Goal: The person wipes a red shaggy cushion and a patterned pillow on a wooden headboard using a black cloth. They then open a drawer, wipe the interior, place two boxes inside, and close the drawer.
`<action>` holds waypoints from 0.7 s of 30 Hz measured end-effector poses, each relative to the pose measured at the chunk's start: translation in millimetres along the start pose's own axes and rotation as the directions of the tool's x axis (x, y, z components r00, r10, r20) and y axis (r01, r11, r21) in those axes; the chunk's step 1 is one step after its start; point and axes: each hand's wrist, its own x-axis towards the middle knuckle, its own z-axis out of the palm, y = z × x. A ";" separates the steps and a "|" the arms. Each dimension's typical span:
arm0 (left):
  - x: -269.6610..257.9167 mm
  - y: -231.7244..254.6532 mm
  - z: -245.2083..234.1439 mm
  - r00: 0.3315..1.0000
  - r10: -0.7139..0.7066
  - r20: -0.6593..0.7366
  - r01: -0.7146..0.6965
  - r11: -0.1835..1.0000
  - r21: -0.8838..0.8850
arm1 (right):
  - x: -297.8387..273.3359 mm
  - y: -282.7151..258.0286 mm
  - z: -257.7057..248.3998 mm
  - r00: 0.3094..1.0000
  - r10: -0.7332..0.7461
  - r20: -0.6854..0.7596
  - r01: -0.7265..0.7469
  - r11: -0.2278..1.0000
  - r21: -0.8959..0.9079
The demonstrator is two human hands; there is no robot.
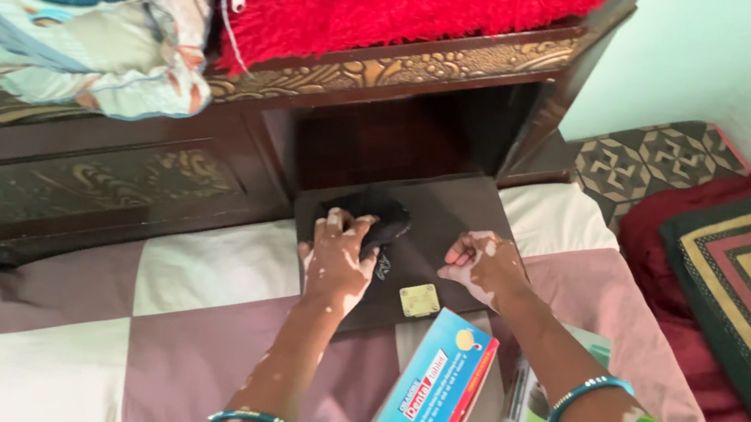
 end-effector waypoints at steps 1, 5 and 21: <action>1.6 1.3 0.4 1.000 -0.018 0.011 0.018 1.000 0.004 | -0.5 -1.0 -1.1 1.000 -0.012 0.002 0.013 1.000 -0.020; 3.1 1.9 2.9 0.997 -0.057 0.048 0.057 0.998 0.002 | -4.6 -6.8 -2.8 0.997 -0.070 -0.019 0.067 0.991 -0.113; 0.0 9.2 -2.7 0.991 -0.083 0.106 0.078 0.996 0.050 | -6.8 11.8 8.8 0.924 -0.378 -0.061 0.325 0.860 -0.394</action>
